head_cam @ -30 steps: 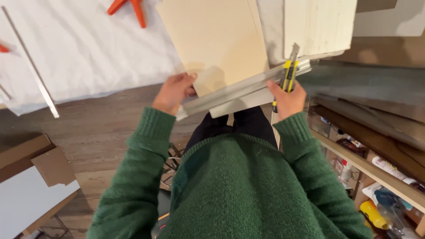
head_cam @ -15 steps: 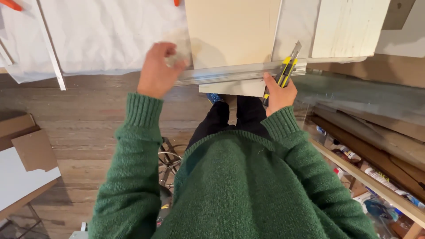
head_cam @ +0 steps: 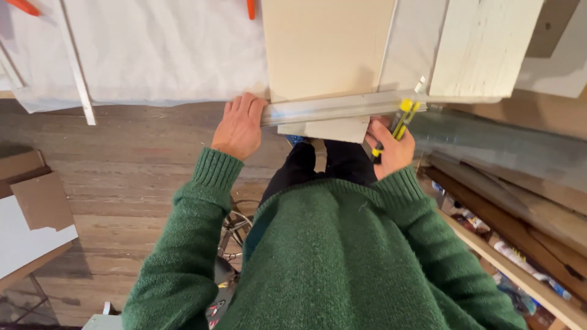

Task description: Cutting a piece of mat board to size using a utility knife and a straight edge guide.

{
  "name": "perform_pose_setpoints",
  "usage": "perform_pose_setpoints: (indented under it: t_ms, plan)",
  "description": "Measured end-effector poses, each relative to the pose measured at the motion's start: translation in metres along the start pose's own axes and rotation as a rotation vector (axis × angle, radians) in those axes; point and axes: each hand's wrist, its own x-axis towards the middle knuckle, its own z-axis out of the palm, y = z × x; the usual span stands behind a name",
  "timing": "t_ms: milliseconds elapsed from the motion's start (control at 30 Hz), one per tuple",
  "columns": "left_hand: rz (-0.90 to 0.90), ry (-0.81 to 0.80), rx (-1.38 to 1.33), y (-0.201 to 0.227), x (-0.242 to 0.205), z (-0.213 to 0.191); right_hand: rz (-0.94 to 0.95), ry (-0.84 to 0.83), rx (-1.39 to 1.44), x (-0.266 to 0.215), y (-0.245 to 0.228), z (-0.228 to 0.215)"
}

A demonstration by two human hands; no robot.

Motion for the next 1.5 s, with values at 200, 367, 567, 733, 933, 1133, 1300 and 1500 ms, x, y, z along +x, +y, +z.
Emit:
perform_pose_setpoints:
  t_ms: [200, 367, 567, 733, 933, 1133, 1300, 1500]
  plan:
    - [-0.101, 0.098, -0.183, 0.004, 0.002, -0.016, -0.053, -0.125, -0.006, -0.004, -0.024, -0.010]
    - [-0.248, 0.271, -0.203, -0.019, 0.006, -0.024, -0.028, -0.111, -0.106, 0.024, -0.025, -0.023]
    - [-0.557, 0.486, -0.152, -0.060, 0.010, -0.029, -0.112, -0.143, -0.654, 0.037, -0.050, -0.015]
    - [-0.596, 0.582, 0.186, -0.027, 0.021, -0.045, -0.124, -0.284, -0.986, 0.040, -0.076, 0.005]
    - [-0.713, 0.227, -0.427, 0.022, -0.001, 0.000, -0.184, -0.281, -1.076, 0.040, -0.082, 0.021]
    - [-0.656, 0.162, -0.998, 0.052, -0.002, 0.032, -0.258, -0.201, -1.109, 0.035, -0.069, 0.022]
    - [-0.604, 0.133, -0.678, 0.055, 0.004, 0.018, -0.313, -0.102, -1.071, 0.035, -0.053, 0.022]
    - [-0.606, 0.223, -0.736, 0.049, 0.018, 0.009, -0.305, -0.109, -0.920, 0.031, -0.045, 0.024]
